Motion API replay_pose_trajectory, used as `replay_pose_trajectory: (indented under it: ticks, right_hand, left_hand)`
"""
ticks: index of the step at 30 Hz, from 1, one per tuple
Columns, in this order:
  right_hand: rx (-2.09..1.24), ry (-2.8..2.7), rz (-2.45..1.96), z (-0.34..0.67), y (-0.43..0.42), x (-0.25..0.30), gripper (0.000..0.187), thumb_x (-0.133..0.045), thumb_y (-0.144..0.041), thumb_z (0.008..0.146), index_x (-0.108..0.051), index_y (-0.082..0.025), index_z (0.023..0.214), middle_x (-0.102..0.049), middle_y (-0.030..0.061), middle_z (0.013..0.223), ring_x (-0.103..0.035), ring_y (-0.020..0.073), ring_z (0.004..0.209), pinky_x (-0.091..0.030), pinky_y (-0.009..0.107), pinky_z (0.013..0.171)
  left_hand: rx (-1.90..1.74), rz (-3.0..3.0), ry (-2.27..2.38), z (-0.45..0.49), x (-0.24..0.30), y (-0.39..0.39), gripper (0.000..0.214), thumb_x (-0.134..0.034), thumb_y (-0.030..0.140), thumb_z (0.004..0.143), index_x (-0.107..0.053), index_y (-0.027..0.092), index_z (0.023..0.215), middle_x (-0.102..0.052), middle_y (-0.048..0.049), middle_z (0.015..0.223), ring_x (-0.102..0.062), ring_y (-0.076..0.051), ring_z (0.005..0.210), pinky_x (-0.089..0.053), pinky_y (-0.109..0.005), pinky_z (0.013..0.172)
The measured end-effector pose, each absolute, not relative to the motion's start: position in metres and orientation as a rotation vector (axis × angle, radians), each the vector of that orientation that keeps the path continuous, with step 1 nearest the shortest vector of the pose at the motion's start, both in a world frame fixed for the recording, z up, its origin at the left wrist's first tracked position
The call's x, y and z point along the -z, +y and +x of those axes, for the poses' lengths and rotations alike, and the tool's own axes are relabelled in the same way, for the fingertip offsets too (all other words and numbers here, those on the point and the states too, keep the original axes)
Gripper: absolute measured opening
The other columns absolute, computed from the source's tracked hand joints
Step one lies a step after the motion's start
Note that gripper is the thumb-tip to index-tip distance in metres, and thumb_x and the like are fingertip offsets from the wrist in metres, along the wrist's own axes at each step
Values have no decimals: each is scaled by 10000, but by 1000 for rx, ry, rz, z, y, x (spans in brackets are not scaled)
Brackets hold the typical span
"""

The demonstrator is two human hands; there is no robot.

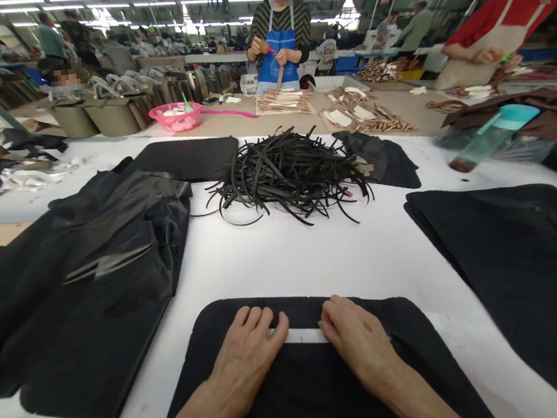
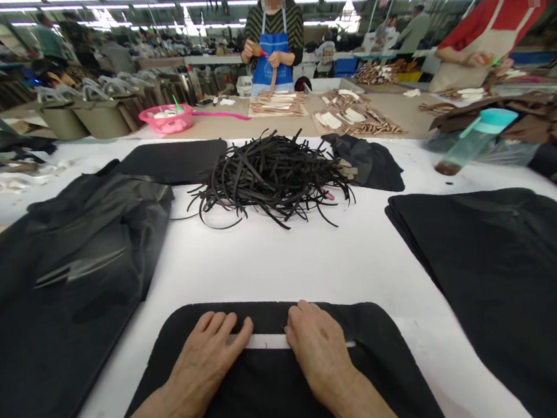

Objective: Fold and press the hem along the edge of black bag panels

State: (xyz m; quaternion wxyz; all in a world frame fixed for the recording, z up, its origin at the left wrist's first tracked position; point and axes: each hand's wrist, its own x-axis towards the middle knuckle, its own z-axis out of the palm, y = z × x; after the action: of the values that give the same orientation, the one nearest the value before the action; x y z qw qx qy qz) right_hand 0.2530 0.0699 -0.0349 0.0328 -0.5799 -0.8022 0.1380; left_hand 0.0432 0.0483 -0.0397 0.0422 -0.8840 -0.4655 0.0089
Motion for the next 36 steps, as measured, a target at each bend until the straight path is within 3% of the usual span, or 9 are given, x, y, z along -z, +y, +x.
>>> replay_pose_trajectory:
  ticks: [3, 7, 16, 26, 30, 36]
  right_hand:
    - [-428, -2451, -1786, 253, 70, 34, 128, -507, -133, 853, -534, -192, 742, -576, 27, 788, -534, 191, 764, -380, 310, 695]
    - [-356, -2437, -1776, 254, 69, 38, 132, -524, -118, 827, -535, -195, 721, -578, 18, 761, -530, 185, 736, -365, 302, 678]
    - [-346, -2426, -1756, 255, 69, 37, 137, -527, -114, 823, -538, -196, 714, -580, 11, 758, -530, 171, 728, -357, 290, 668]
    - [-340, -2475, -1817, 252, 68, 31, 131, -509, -136, 859, -565, -184, 751, -587, 29, 804, -529, 187, 774, -351, 301, 701]
    - [-307, -2467, -1817, 250, 67, 30, 118, -527, -123, 835, -579, -190, 753, -598, 29, 811, -530, 192, 776, -348, 300, 688]
    - [-296, -2488, -1824, 245, 68, 29, 135, -510, -99, 821, -583, -193, 759, -604, 34, 828, -539, 193, 791, -367, 298, 696]
  left_hand:
    - [-107, -2790, -1206, 47, 38, 52, 531, -433, 137, 849, -309, 302, 1338, -547, -36, 952, -495, -210, 855, -359, -359, 791]
    - [-165, -2799, -1194, 54, 34, 55, 543, -420, 163, 858, -285, 370, 1341, -557, -19, 921, -505, -205, 825, -361, -350, 751]
    - [-55, -2716, -1174, 18, 49, 44, 475, -396, 33, 806, -447, 194, 1250, -562, -72, 1141, -498, -220, 989, -348, -372, 871]
    - [178, -2569, -1578, -4, 50, 27, 537, -366, -79, 719, -583, 208, 1118, -592, -65, 1091, -514, -214, 971, -424, -348, 848]
    - [168, -2454, -1750, 10, 44, 28, 445, -368, -69, 736, -638, 161, 1005, -600, -93, 1091, -528, -236, 975, -459, -375, 846]
    - [256, -2661, -1448, 69, 49, 30, 496, -370, -64, 726, -560, 138, 1137, -603, -84, 1138, -533, -221, 1031, -458, -347, 892]
